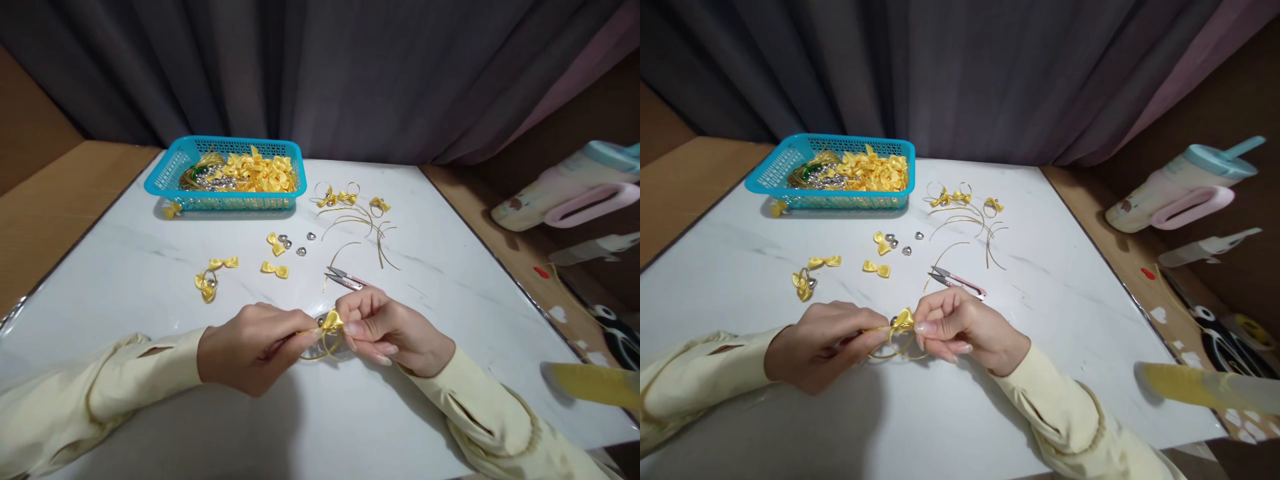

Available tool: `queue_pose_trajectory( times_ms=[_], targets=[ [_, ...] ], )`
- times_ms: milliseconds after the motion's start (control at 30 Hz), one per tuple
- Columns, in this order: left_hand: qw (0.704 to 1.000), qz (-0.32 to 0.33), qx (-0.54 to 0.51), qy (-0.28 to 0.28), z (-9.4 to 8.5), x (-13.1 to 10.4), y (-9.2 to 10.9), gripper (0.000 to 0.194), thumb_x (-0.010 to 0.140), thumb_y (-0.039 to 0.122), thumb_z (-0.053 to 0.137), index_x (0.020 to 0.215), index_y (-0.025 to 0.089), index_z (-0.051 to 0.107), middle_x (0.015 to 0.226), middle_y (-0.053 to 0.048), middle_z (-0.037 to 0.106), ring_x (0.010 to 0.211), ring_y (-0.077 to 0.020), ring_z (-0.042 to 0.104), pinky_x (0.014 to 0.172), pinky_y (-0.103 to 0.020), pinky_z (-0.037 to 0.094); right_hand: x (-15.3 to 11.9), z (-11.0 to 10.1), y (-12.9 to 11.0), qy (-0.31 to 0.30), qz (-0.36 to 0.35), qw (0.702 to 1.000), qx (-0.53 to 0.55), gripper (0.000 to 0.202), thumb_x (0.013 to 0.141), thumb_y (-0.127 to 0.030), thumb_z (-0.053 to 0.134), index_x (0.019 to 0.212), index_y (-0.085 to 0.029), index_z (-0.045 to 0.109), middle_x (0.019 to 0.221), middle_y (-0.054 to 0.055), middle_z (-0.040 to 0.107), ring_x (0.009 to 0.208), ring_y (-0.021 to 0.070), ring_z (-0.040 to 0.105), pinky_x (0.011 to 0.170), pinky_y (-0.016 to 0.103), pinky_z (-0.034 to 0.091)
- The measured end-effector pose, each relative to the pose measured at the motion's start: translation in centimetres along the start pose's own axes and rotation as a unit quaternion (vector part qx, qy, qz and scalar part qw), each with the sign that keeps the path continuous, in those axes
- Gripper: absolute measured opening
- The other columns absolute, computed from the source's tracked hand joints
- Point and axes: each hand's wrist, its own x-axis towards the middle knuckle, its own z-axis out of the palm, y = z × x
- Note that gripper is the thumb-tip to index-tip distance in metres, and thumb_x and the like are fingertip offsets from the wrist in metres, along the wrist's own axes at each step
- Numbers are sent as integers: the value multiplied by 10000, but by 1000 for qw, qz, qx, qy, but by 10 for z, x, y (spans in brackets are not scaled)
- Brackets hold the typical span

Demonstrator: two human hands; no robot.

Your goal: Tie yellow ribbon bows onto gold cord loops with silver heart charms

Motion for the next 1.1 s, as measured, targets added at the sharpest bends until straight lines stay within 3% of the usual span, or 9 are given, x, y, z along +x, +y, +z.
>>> queue_pose_trajectory(
  times_ms=[133, 367, 600, 733, 833, 967, 1100],
  targets=[
    [998, 35, 3, -55, -4, 2, -1, 178, 858, 102, 359, 772, 185, 493, 544, 13, 552, 457, -106, 459, 482, -200, 369, -2, 0, -3, 18, 15, 999, -24, 131, 677, -152, 627, 575, -88, 574, 355, -33, 489, 261, -1, 200, 300, 156, 57],
    [986, 60, 52, -148, -9, 6, -4, 192, 776, 52, 358, 664, 206, 385, 505, 26, 479, 424, -118, 397, 442, -245, 277, -5, -1, -8, 30, 41, 995, -87, 143, 678, -176, 624, 571, -96, 573, 359, -46, 466, 291, 9, 205, 333, 187, 63],
    [969, 81, 135, -189, -7, 4, -6, 188, 773, 72, 328, 646, 201, 380, 509, 19, 495, 425, -127, 388, 420, -261, 278, -12, 7, -12, 64, 16, 981, -185, 211, 722, -249, 647, 592, -104, 565, 377, -56, 446, 339, 32, 292, 411, 215, 190],
    [957, 96, 196, -191, -6, 4, -6, 179, 781, 86, 321, 661, 202, 386, 497, 24, 495, 397, -130, 362, 390, -272, 261, -16, 17, -15, 113, 4, 962, -249, 230, 712, -266, 646, 582, -124, 522, 408, -55, 420, 378, 48, 323, 415, 207, 228],
    [953, 101, 225, -173, -5, 3, -6, 176, 793, 95, 316, 676, 204, 390, 494, 26, 502, 390, -132, 371, 385, -270, 264, -21, 26, -15, 145, -16, 916, -373, 200, 730, -217, 578, 571, -142, 483, 451, -47, 388, 426, 60, 309, 417, 206, 208],
    [953, 90, 231, -176, -4, 3, -6, 164, 803, 114, 326, 683, 204, 391, 503, 25, 516, 396, -131, 399, 394, -272, 269, -26, 35, -8, 164, -107, 804, -561, 138, 714, -113, 490, 586, -155, 462, 465, -58, 306, 427, 61, 230, 407, 214, 178],
    [956, 72, 210, -191, -3, 3, -7, 185, 826, 126, 316, 676, 202, 393, 524, 21, 531, 413, -131, 426, 402, -269, 281, -27, 38, 6, 170, -172, 698, -674, 97, 635, -75, 444, 603, -166, 434, 478, -61, 256, 429, 74, 161, 412, 242, 154]
  ],
)
